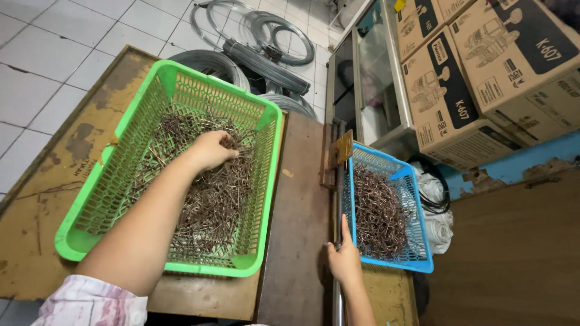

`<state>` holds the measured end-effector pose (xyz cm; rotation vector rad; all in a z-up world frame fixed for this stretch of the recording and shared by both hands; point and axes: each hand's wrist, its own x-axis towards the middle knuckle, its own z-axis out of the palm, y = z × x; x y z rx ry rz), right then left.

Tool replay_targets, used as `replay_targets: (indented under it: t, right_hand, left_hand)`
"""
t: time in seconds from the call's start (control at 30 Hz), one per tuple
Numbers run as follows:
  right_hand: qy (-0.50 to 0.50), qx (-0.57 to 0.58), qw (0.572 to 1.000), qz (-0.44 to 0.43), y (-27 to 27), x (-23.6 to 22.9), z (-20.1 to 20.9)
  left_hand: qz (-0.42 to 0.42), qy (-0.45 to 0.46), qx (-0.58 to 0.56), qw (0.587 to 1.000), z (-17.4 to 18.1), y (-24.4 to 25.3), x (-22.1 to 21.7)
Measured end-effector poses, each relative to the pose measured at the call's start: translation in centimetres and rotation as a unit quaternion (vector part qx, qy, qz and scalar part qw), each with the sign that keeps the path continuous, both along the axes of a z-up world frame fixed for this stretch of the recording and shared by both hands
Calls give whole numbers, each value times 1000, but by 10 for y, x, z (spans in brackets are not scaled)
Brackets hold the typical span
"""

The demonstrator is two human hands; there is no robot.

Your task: Sorting through metal wire segments and using a manual lever-operated tool to cut or process them.

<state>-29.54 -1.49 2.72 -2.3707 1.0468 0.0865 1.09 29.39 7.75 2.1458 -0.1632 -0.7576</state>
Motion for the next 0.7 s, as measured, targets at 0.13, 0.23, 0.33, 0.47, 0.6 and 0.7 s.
replay_targets:
  t: [0.13,0.23,0.33,0.47,0.6,0.7]
  right_hand:
    - [0,-6,1000,4,-5,0,-5]
    - [1,-17,1000,10,-5,-1,-7]
    - [16,-8,1000,-2,-1,1,1]
    - [5,-4,1000,-6,1,-1,1]
    - [3,-12,1000,4,-3,-1,-5]
    - [-8,-14,1000,5,-5,-3,-7]
  left_hand:
    - [47,-75,-90,992,-45,-5,25]
    - [38,-47,-89,994,-14,2,4]
    - [39,15,-88,995,13,4,-8]
    - [49,8,-163,985,3,-1,-3]
    - [88,116,-362,921,-16,-5,7]
    - [56,8,-304,951,-43,-9,18]
